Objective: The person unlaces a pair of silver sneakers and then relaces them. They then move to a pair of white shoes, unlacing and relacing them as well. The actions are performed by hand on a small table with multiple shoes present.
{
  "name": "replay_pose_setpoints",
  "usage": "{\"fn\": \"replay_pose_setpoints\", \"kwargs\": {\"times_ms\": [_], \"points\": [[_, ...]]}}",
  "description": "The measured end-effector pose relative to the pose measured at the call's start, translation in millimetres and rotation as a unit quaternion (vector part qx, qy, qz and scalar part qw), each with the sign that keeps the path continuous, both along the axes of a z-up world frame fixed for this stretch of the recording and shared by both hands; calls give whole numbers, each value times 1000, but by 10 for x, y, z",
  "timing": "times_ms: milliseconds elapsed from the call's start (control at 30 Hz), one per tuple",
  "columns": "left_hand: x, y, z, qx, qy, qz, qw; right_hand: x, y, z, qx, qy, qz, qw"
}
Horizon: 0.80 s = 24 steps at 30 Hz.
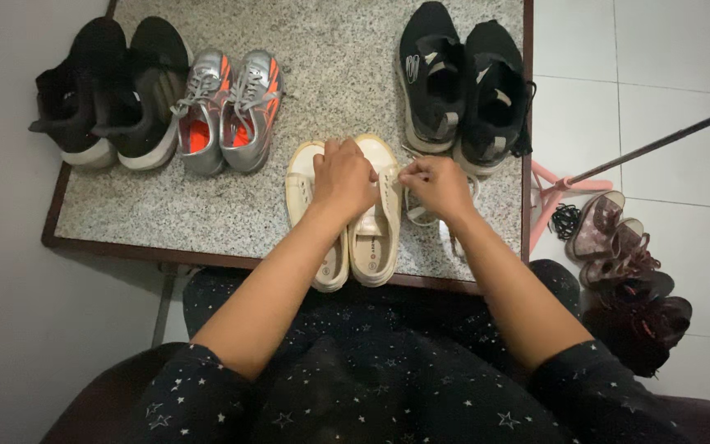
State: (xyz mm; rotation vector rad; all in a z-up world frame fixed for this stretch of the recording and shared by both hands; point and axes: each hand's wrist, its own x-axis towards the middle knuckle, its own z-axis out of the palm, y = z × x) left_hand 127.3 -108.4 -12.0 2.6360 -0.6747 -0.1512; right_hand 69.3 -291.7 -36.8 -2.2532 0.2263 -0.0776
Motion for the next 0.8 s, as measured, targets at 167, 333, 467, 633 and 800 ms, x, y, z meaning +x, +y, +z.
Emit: {"fn": "replay_pose_setpoints", "kwargs": {"times_ms": [167,333,467,633,800], "points": [[-43,-43,-115,-8,-19,10,1000,59,76,-299,75,-11,-58,995],[4,-73,-209,-45,38,47,997,67,156,-375,96,-23,-78,992],[31,-78,-266,-39,60,57,996,85,212,-385,67,-25,-78,994],[40,-114,-321,-57,8,53,997,71,206,-438,221,5,-105,970],[133,-170,-332,-3,59,78,995,62,221,-456,291,57,-145,944]]}}
